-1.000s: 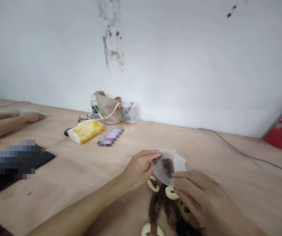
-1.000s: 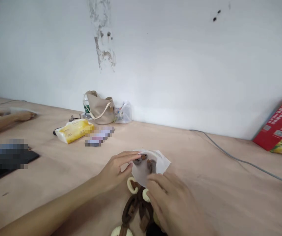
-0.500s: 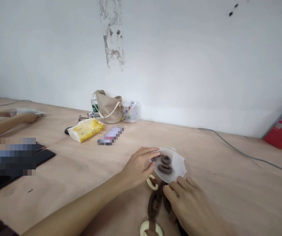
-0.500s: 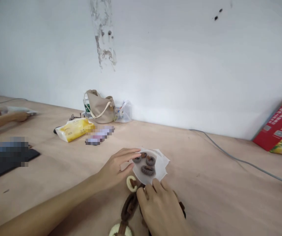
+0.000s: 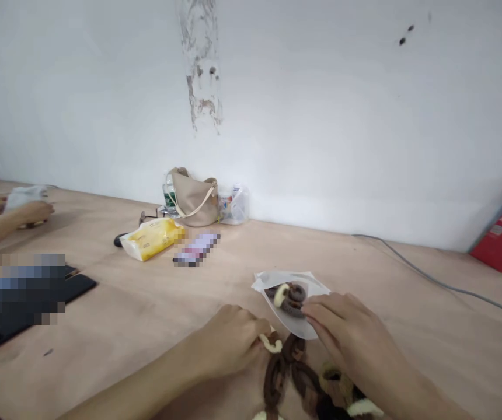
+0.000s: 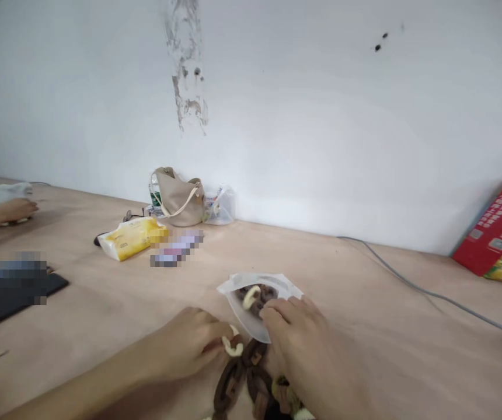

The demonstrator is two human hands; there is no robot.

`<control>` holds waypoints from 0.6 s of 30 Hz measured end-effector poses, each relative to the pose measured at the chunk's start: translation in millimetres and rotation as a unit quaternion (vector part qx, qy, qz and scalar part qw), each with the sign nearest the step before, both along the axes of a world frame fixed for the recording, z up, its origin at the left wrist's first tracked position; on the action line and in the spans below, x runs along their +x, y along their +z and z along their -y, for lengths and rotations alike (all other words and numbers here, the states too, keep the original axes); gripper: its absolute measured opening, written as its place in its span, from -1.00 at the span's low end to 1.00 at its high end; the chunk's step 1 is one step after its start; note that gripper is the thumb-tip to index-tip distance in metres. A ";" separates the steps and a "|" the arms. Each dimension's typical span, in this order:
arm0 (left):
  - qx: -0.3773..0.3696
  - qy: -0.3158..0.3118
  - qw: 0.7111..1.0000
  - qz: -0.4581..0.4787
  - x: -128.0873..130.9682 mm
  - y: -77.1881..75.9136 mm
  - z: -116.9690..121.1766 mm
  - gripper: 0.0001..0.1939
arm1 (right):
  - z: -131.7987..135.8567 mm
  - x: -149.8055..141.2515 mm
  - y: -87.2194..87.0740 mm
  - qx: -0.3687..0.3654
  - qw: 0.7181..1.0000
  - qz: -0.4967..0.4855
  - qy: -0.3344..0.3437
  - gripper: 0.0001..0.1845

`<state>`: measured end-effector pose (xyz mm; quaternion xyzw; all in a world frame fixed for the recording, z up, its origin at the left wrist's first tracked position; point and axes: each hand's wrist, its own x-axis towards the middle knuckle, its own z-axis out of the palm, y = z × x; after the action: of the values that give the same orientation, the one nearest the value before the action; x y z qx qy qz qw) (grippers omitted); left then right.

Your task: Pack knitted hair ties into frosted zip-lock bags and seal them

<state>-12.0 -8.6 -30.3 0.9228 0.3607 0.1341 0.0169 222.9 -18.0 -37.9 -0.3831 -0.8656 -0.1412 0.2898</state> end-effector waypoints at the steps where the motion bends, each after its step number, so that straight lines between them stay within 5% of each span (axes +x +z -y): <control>1: -0.003 0.005 1.000 -0.017 0.1 -0.5 0.0 -0.79 | 0.0 3.6 -2.2 -0.017 1.000 0.004 -0.007 -0.76; 10: -0.011 -0.026 0.999 -0.018 -3.6 7.7 -0.3 -0.86 | 24.1 59.8 -7.2 -0.038 0.998 -0.047 -0.010 -0.84; 14: 0.068 -0.025 0.997 0.024 9.8 33.4 -1.6 -0.82 | 40.8 53.2 1.3 -0.032 0.996 -0.050 0.073 -0.76; 18: 0.130 0.009 0.989 -0.064 35.4 47.8 -14.7 -0.84 | 42.8 34.9 3.6 -0.035 0.989 -0.028 0.141 -0.70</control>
<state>23.5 6.2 17.4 0.9207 0.3487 0.1206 -0.1274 257.8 -60.8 -34.3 -0.2706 -0.9071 -0.0582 0.3172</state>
